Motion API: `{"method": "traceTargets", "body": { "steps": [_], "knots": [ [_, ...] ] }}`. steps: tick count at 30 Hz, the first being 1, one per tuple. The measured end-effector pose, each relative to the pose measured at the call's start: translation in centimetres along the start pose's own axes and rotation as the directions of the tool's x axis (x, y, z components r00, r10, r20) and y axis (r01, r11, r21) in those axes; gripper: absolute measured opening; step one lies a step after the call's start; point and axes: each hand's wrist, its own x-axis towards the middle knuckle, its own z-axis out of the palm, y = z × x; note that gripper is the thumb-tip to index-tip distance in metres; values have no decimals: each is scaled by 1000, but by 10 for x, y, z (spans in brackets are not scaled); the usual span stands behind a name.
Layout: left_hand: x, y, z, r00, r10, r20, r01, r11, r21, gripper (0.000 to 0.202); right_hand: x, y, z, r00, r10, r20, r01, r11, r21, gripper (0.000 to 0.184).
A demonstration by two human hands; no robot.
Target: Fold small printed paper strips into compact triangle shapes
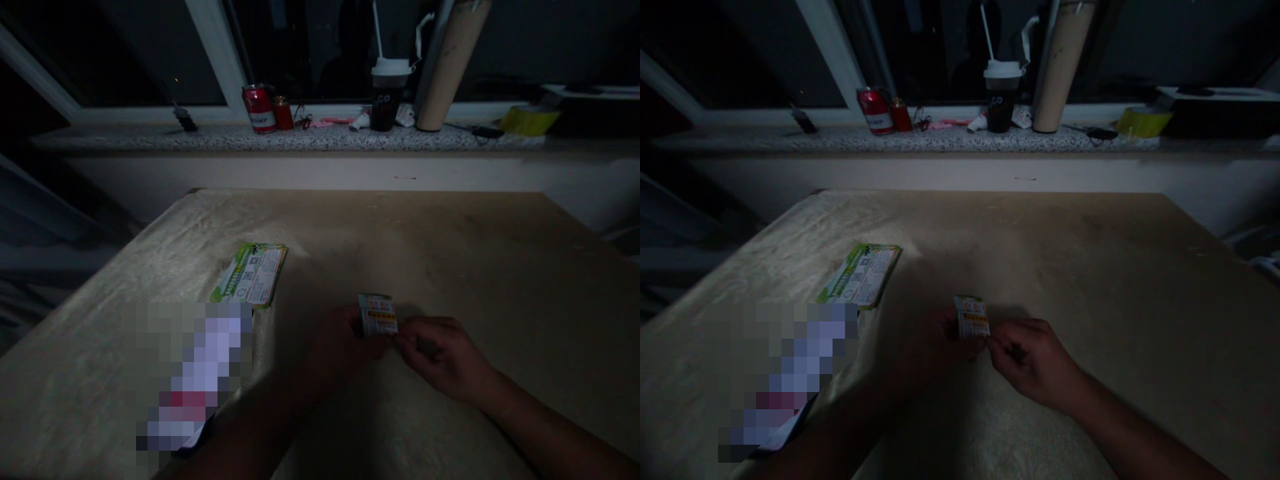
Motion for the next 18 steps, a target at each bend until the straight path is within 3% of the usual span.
{"method": "traceTargets", "body": {
  "steps": [4,7,8,10,14,18],
  "knots": [
    [1,0,-5,997,6,-70,-3,999,51,24,-1,-6,-9,986,-144,-87,130,980,-150,26],
    [3,-2,-12,972,-41,-232,69,991,112,22,-2,-8,-20,966,-50,-255,6,985,-172,18],
    [4,-2,-13,971,-27,-239,47,996,78,24,-2,-8,-23,963,-23,-268,-20,987,-157,17],
    [5,-2,-13,979,6,-206,-11,1000,-25,23,-2,-6,-24,966,26,-256,-48,996,-82,22],
    [3,1,-6,998,49,-30,-54,975,-216,30,1,-2,-17,980,150,-132,-135,984,112,30],
    [0,5,-5,997,63,34,-50,956,-289,38,3,-1,-10,974,223,-47,-208,952,223,37]
  ]
}}
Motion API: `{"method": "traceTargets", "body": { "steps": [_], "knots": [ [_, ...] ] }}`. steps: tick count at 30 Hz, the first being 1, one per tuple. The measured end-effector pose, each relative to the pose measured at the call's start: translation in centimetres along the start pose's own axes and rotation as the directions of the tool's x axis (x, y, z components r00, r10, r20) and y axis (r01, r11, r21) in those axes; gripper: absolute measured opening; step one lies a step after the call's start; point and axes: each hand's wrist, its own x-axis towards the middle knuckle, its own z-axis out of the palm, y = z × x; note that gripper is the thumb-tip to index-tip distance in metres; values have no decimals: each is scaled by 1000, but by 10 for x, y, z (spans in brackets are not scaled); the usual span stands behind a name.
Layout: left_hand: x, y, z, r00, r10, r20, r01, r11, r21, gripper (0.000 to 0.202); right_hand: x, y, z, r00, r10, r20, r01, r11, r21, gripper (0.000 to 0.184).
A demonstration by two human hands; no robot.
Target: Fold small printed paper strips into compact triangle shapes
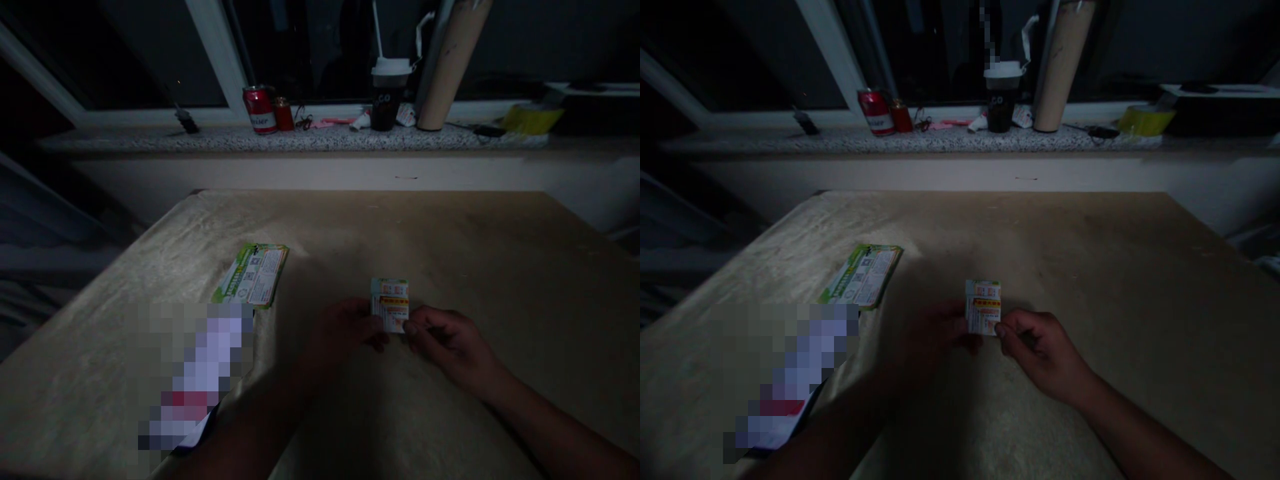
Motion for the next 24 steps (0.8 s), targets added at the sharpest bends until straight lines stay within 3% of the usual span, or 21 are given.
{"method": "traceTargets", "body": {
  "steps": [2,5,8,11,15,21,24],
  "knots": [
    [-1,0,-1,1000,2,-16,-1,999,38,38,1,1,2,1000,18,21,-18,1000,22,38],
    [-2,-2,-1,995,26,-96,-3,973,229,29,2,4,5,998,30,47,-30,999,9,37],
    [-3,-7,1,981,70,-180,3,927,375,21,1,9,8,995,-4,-98,-4,996,-86,21],
    [-4,-12,4,978,95,-184,-7,902,431,21,1,10,10,960,-142,-239,77,962,-261,18],
    [-7,-16,4,984,150,-94,-84,866,494,22,2,6,10,963,-246,-111,195,918,-345,19],
    [-6,-19,0,983,176,-46,-125,839,529,23,3,5,7,982,-148,-114,104,940,-325,23],
    [-5,-19,0,981,156,-116,-77,858,509,46,3,11,5,981,-112,-157,54,942,-331,28]
  ]
}}
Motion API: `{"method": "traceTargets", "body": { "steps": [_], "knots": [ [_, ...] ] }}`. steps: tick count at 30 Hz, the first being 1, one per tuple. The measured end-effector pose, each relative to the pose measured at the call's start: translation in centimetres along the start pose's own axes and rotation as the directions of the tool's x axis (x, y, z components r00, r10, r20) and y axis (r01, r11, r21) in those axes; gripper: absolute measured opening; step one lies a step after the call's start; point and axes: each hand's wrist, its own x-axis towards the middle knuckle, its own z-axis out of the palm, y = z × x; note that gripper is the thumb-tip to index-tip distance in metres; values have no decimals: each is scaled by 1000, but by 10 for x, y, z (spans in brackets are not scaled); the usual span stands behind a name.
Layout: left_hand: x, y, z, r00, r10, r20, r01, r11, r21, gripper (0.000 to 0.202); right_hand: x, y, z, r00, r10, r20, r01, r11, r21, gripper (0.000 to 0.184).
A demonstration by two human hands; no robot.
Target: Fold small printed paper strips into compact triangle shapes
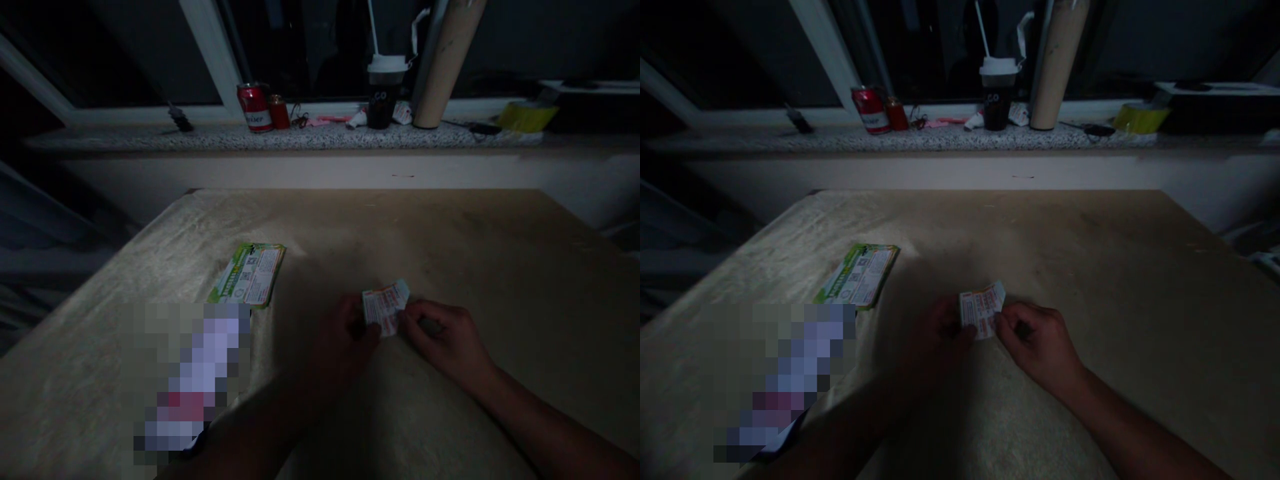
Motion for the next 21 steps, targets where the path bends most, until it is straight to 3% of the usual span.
{"method": "traceTargets", "body": {
  "steps": [1,3,5,7,9,12,15,18,21],
  "knots": [
    [-1,1,-1,1000,9,-30,-7,999,44,60,0,2,0,1000,18,-2,-18,1000,1,28],
    [-3,4,-3,990,131,-61,-113,963,246,84,-1,4,0,999,52,13,-52,999,7,29],
    [-5,8,-8,936,346,57,-329,811,484,86,-1,4,1,997,68,33,-69,998,2,29],
    [-6,11,-12,882,429,196,-450,641,621,74,0,3,2,997,64,47,-64,998,-8,30],
    [-6,12,-16,832,479,281,-521,498,694,48,1,1,2,996,59,63,-58,998,-20,32],
    [-4,12,-18,758,512,403,-613,350,709,20,2,2,2,994,38,98,-34,999,-41,33],
    [-3,12,-18,697,440,566,-706,282,650,15,3,3,2,986,-23,168,33,998,-57,29],
    [-4,13,-18,699,356,621,-714,289,638,14,5,4,-1,962,-92,258,108,993,-45,28],
    [-6,13,-19,705,344,620,-709,320,629,16,7,5,-5,939,-117,325,135,990,-35,27]
  ]
}}
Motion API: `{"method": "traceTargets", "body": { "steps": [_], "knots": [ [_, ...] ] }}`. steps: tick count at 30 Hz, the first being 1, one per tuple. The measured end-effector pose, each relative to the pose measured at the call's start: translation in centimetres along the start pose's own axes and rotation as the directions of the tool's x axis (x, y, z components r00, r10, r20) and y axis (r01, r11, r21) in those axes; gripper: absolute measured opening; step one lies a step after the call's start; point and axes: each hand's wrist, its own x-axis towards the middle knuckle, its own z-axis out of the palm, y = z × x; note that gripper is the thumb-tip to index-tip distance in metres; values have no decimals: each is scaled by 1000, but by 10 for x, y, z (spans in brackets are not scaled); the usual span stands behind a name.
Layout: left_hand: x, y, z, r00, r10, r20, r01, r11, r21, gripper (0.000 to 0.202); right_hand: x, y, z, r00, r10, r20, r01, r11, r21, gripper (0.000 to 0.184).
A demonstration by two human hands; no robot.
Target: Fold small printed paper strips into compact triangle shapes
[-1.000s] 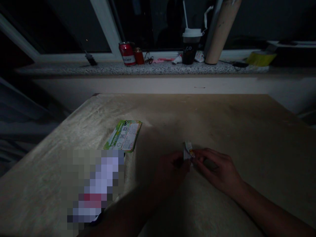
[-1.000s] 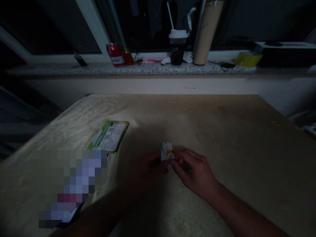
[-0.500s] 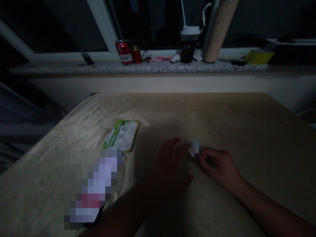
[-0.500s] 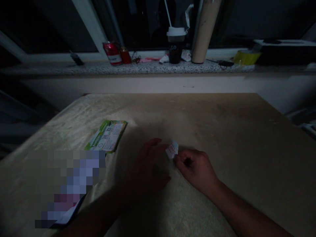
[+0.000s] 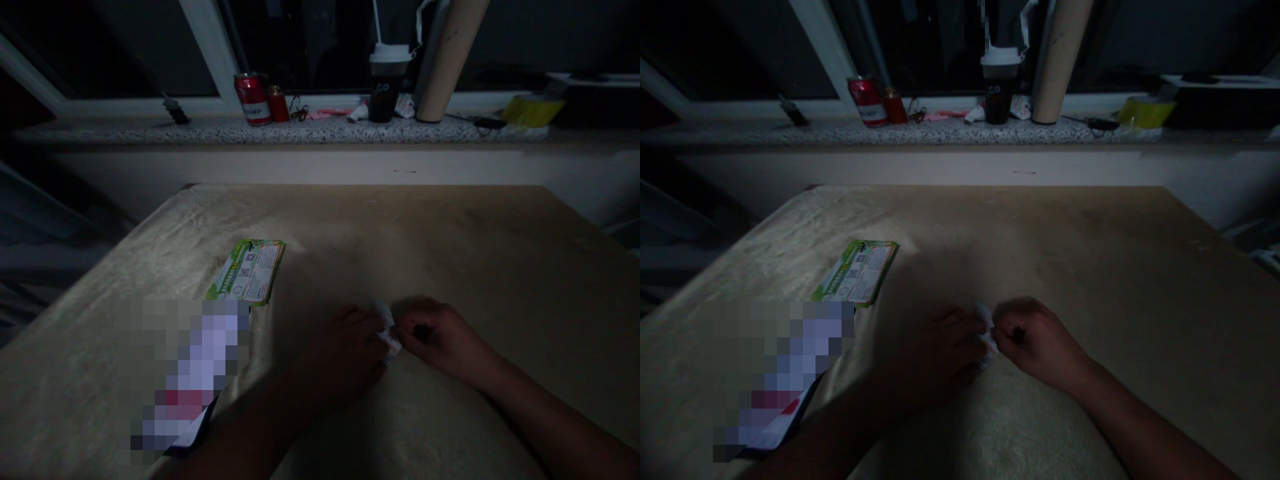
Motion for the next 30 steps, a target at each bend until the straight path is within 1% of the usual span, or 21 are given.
{"method": "traceTargets", "body": {
  "steps": [4,7,11,15,18,22,26,30],
  "knots": [
    [-3,-2,-2,1000,-10,-4,10,999,-47,17,0,3,-3,998,-47,33,47,999,3,29],
    [-4,-5,-2,999,-50,13,51,994,-94,17,0,5,-3,997,-65,47,64,998,13,30],
    [-3,-6,-3,989,-143,39,148,979,-140,17,-1,5,-3,994,-82,77,82,997,1,28],
    [0,-2,-2,966,-258,16,257,952,-163,20,-2,3,-4,993,-82,85,83,997,-3,28],
    [3,2,1,945,-328,12,326,935,-138,22,-2,3,-4,994,-81,79,81,997,3,30],
    [7,4,11,908,-419,13,419,905,-80,23,-1,3,-3,993,-77,87,77,997,-2,32],
    [9,6,17,900,-436,-14,436,900,-28,22,-1,4,-3,992,-67,104,71,997,-35,31],
    [14,9,13,888,-458,28,458,889,16,21,-1,1,-3,992,-47,116,55,996,-65,30]
  ]
}}
